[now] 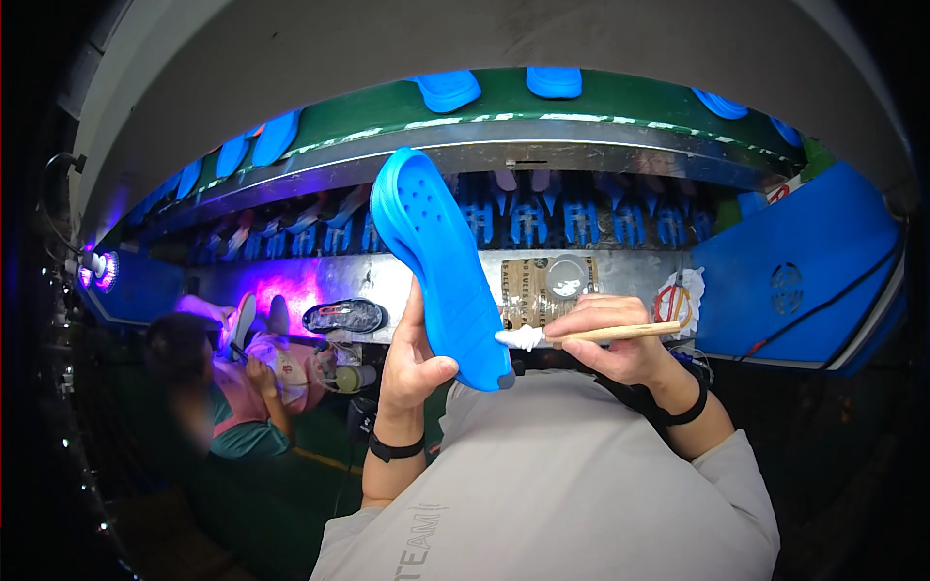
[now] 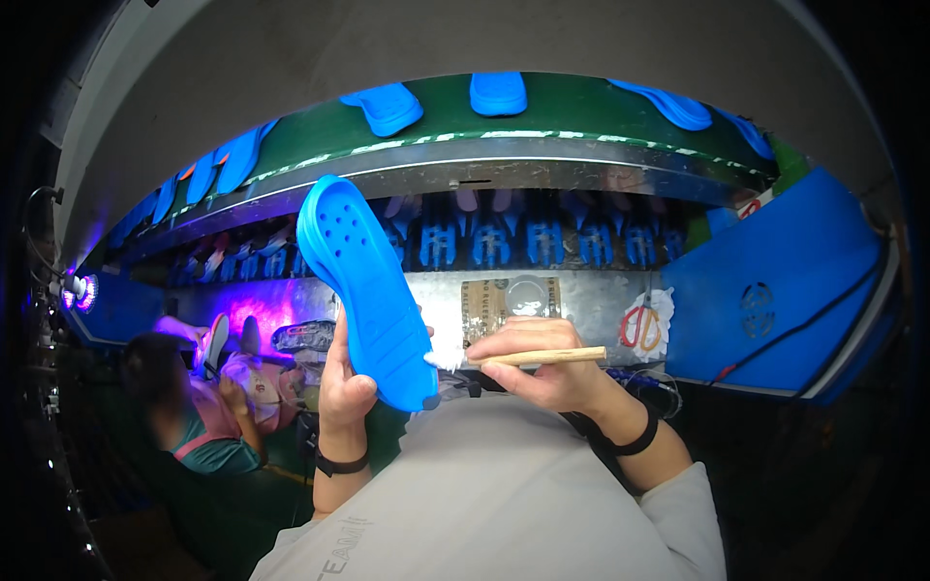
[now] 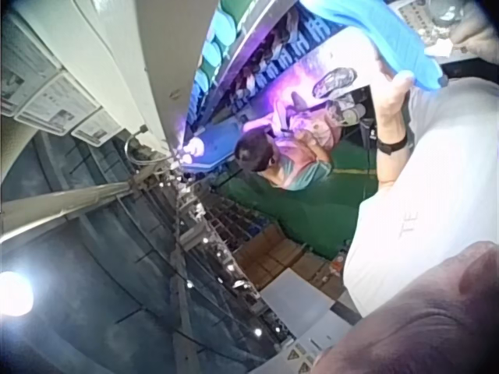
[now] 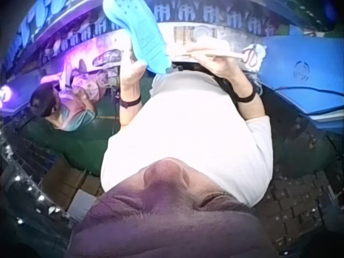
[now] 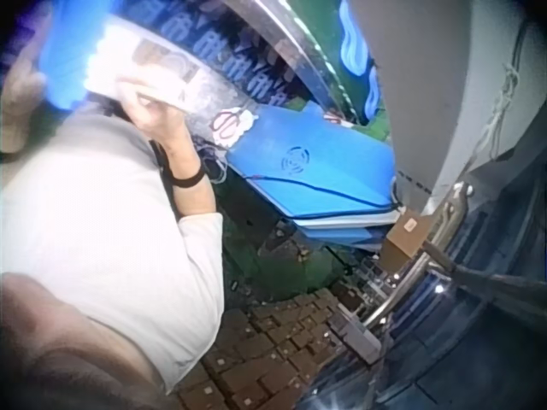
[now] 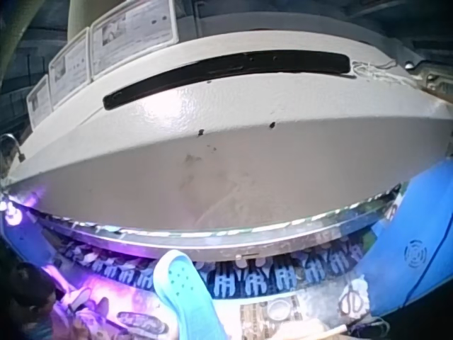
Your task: The worker applies adhesive to blue shoe soles using a brush in an industrial assembly line.
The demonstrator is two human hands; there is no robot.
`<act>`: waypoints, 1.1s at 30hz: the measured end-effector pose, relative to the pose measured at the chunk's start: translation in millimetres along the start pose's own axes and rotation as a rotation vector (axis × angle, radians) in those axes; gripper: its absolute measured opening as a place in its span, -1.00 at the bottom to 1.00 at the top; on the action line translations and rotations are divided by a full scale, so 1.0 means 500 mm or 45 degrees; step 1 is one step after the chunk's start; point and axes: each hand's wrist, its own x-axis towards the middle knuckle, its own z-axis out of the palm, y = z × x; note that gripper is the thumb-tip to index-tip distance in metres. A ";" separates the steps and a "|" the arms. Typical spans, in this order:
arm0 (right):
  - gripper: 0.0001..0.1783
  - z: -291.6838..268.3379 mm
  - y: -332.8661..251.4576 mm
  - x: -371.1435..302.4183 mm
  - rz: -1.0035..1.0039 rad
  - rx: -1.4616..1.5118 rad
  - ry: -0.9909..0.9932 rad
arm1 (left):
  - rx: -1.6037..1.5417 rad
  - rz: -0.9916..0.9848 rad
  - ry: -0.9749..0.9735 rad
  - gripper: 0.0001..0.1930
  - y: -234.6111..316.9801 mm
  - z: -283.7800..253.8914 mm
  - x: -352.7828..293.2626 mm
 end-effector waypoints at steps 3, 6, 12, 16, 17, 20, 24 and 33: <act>-0.81 0.003 0.000 -0.005 0.059 0.078 -0.012 | -0.054 -0.023 -0.004 0.13 0.008 0.000 -0.001; -0.81 0.011 0.007 0.000 0.027 0.079 0.056 | -0.090 -0.042 -0.018 0.12 0.013 -0.005 -0.001; -0.79 0.014 -0.005 0.009 0.005 0.122 -0.043 | -0.095 0.007 -0.060 0.11 0.017 -0.020 -0.001; -0.74 0.007 0.007 -0.007 0.056 0.446 0.144 | -0.663 -0.051 -0.098 0.09 0.013 -0.036 -0.012; -0.75 0.005 0.011 -0.014 0.151 0.486 0.194 | -1.015 -0.102 -0.172 0.09 0.006 -0.051 -0.015; -0.75 0.006 0.023 -0.025 0.186 0.545 0.283 | -1.357 -0.106 -0.205 0.02 -0.016 -0.080 -0.022; -0.74 0.007 0.036 -0.035 0.236 0.558 0.293 | -1.560 -0.109 -0.223 -0.06 -0.009 -0.085 -0.021; -0.76 -0.011 0.067 -0.080 0.458 0.499 0.487 | -0.890 -0.219 -0.317 0.05 0.046 -0.087 0.051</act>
